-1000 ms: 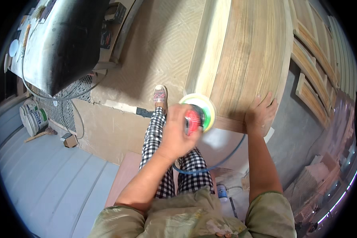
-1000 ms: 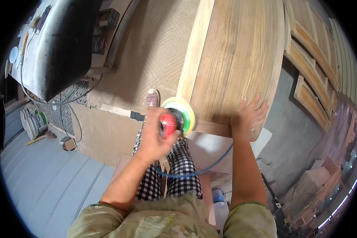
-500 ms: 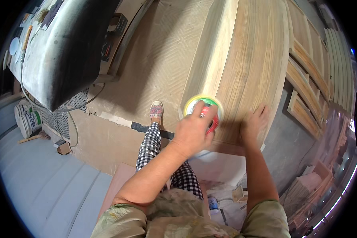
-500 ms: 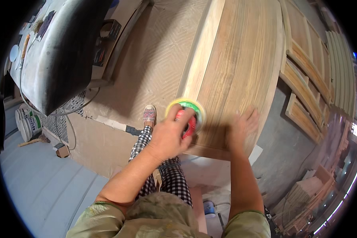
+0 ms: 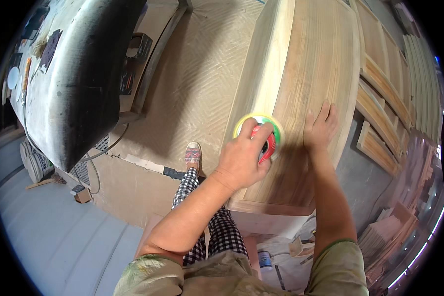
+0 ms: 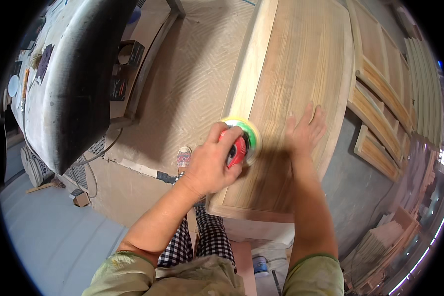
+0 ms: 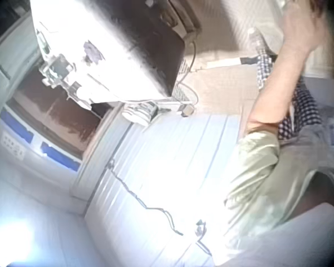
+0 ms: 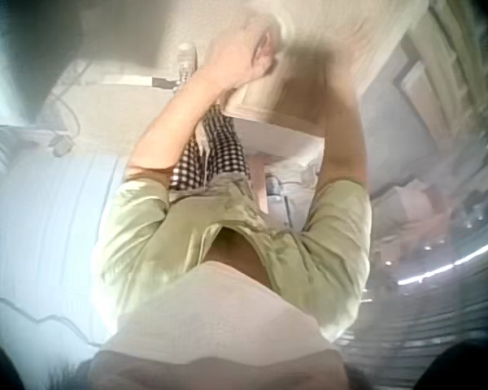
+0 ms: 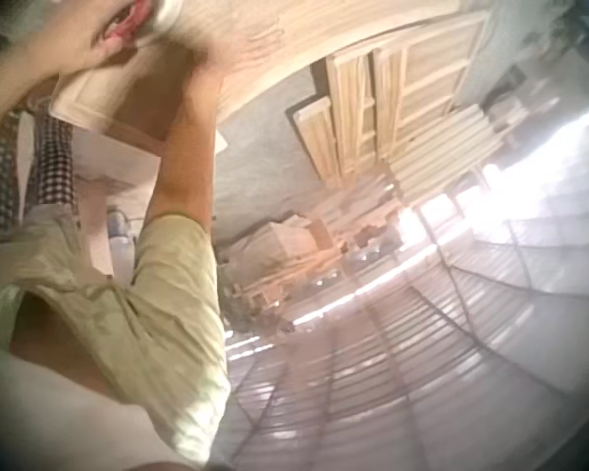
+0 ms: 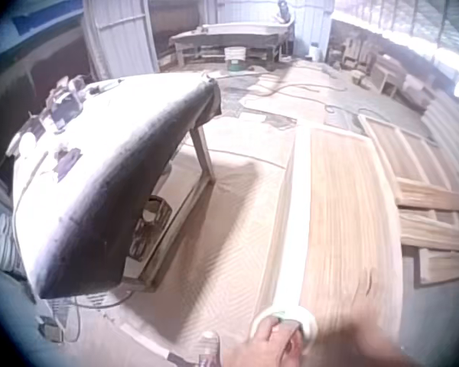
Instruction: The person sands a wooden panel using a handheld orbital sander, moving the tool across the surface and along the edges.
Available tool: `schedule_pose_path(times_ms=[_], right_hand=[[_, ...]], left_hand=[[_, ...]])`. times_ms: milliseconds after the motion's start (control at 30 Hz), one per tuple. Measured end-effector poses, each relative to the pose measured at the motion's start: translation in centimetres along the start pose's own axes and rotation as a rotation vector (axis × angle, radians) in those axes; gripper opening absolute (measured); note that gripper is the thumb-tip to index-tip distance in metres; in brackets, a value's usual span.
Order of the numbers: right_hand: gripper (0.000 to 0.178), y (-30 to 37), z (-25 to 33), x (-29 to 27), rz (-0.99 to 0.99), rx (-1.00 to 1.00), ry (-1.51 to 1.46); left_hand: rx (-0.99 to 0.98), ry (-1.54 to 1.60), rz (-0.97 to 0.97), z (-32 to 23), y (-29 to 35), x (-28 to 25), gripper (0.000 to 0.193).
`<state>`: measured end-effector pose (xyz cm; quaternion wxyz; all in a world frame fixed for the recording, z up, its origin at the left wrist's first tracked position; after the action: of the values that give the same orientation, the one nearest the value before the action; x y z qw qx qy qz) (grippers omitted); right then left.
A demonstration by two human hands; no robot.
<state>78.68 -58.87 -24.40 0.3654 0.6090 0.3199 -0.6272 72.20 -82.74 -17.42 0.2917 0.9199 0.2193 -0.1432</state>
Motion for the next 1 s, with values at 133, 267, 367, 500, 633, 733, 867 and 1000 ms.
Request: schedule_pose_path(times_ms=[133, 267, 367, 500, 633, 733, 867, 1000], right_hand=[[0.064, -2.5, 2.1, -1.7, -0.025, -0.024, 0.009], [0.064, -2.1, 3.1, -1.6, 0.014, -0.044, -0.025], [0.066, -2.1, 2.3, -1.1, 0.046, -0.050, -0.031], [0.066, -1.8, 2.0, -1.2, 0.111, -0.032, -0.089], [0.064, -2.0, 2.9, -1.7, 0.182, 0.007, -0.073], [0.068, -1.5, 2.2, -1.0, 0.260, 0.062, -0.049], [0.072, -1.4, 2.8, -1.7, 0.246, 0.035, 0.002], [0.072, -1.8, 3.0, -1.9, 0.246, 0.044, -0.019]], left_hand=[[-0.041, 0.918, -0.187, 9.0, -1.8, -2.9, 0.055], [0.057, 0.363, -0.332, 5.3, -2.7, -5.7, 0.057], [-0.033, 0.031, -0.076, -1.0, -4.9, -3.3, 0.061], [0.072, 0.422, -0.295, 4.2, -6.7, -7.6, 0.054], [-0.128, 0.980, -0.193, 7.4, -9.7, -8.2, 0.053], [0.127, 0.092, -0.342, 0.0, -10.5, -9.7, 0.060], [0.152, 0.422, -0.301, 1.7, -13.5, -12.1, 0.056], [-0.019, 0.820, -0.238, 4.4, -15.9, -13.0, 0.050]])
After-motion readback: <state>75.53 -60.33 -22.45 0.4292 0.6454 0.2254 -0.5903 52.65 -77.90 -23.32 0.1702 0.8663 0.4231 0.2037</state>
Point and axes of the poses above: each hand's wrist, its own y-axis away from the middle knuckle, its own x-axis out of the palm, z = x × y, the point moved 8 cm from there along -y, towards the middle knuckle, and after that the axes turned 13 degrees about z, right-handed, at the moved point
